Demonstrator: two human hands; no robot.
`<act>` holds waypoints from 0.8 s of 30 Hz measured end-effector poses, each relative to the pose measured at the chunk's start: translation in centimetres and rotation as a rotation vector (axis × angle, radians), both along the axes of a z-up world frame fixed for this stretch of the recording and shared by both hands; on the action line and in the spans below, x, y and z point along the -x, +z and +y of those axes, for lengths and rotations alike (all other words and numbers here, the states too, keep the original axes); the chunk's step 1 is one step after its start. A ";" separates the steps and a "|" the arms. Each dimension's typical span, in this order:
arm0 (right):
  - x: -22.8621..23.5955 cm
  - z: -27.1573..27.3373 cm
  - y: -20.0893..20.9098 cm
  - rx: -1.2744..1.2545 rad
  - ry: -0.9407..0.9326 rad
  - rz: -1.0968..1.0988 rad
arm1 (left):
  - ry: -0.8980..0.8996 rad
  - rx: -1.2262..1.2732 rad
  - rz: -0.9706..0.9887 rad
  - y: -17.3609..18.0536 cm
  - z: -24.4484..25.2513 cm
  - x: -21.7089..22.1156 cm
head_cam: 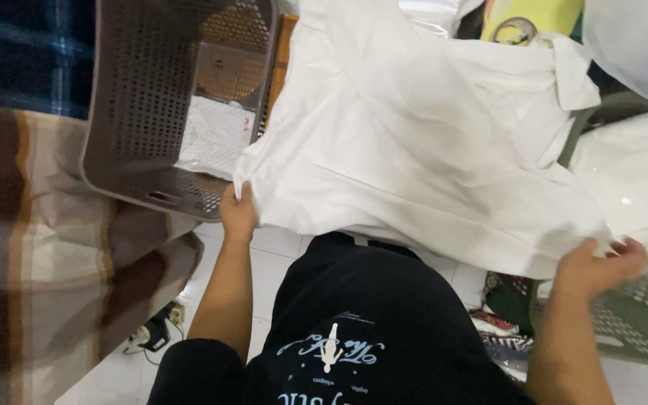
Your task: A person is neatly folding a white shirt on a low wooden table.
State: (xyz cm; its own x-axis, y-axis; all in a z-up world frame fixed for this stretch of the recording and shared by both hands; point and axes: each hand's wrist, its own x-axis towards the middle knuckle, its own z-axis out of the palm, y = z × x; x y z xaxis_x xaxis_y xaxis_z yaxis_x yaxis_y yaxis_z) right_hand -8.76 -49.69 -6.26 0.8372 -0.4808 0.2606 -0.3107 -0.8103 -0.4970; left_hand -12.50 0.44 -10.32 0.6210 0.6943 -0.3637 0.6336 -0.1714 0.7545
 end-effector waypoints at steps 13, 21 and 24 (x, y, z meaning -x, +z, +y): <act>-4.4 23.1 -3.1 0.082 1.242 0.618 | 0.104 0.199 0.081 0.6 0.6 1.7; -3.3 27.3 -3.2 0.384 1.576 0.788 | 0.302 0.430 0.063 2.9 -0.6 0.2; -2.0 26.1 -8.1 0.556 1.492 0.799 | 0.311 0.335 -0.031 1.9 0.7 -0.3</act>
